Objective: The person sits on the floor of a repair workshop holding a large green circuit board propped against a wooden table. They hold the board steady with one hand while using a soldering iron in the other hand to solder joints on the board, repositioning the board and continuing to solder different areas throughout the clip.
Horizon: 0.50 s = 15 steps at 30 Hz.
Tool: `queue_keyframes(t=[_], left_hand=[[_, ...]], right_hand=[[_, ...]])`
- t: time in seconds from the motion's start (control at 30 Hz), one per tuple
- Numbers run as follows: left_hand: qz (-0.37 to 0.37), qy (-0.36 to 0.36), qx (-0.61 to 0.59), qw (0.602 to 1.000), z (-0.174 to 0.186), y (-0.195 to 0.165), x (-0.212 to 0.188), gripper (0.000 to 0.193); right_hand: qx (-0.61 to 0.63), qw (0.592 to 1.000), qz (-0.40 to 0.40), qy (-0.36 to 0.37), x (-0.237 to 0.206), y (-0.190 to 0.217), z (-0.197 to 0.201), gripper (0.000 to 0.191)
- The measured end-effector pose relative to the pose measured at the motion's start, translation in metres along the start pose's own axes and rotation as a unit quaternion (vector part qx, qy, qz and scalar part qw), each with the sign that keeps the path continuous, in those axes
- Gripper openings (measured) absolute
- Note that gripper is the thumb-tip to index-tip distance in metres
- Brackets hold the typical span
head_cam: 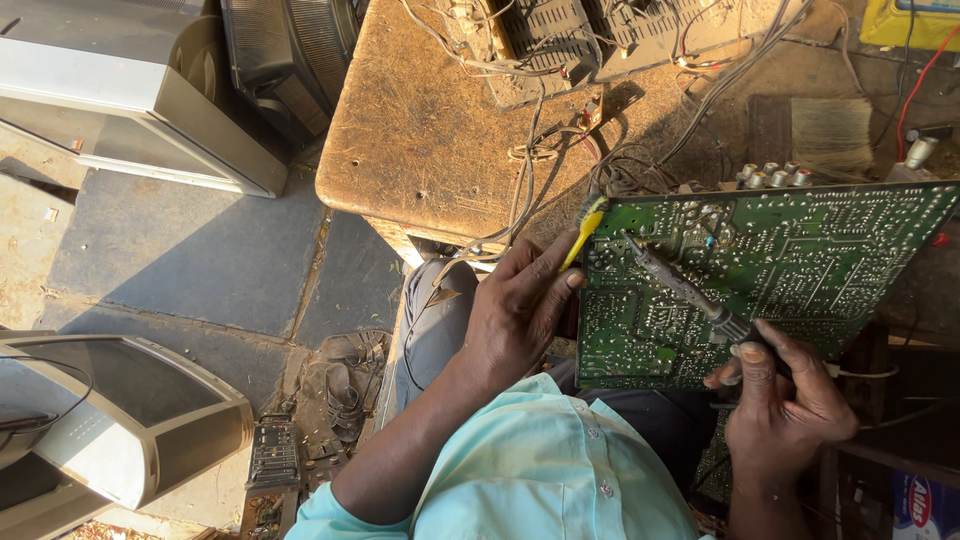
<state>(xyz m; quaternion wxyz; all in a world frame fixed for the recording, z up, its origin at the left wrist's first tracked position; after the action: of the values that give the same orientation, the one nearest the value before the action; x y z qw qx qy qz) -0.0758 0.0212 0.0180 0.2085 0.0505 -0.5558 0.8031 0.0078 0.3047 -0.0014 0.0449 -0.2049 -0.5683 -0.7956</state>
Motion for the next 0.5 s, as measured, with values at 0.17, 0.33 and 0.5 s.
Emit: queue_keyframes(t=[0.17, 0.33, 0.5], left_hand=[[-0.064, -0.034, 0.068, 0.995, 0.008, -0.016, -0.010, 0.051], [-0.071, -0.020, 0.132, 0.989, 0.002, -0.017, -0.015, 0.054], [-0.097, 0.008, 0.166, 0.981, -0.008, -0.017, -0.016, 0.069]], right_hand=[[-0.016, 1.000, -0.002, -0.002, 0.001, 0.000, -0.001, 0.015], [-0.011, 1.000, -0.011, -0.001, 0.001, -0.002, -0.003, 0.016], [-0.007, 1.000, -0.008, 0.000, 0.000, -0.002, -0.005, 0.020]])
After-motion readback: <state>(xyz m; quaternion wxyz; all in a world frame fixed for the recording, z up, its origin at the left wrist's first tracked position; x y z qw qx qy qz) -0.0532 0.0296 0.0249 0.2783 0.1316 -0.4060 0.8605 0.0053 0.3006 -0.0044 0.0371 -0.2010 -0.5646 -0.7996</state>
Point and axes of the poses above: each hand's wrist, its own x-axis towards the middle knuckle, its own z-axis out of the back of the hand, y = z × x, the point moved 10 cm from there along x, towards the middle knuckle, and after that the axes turned 11 degrees about y, right-handed, at the moved point
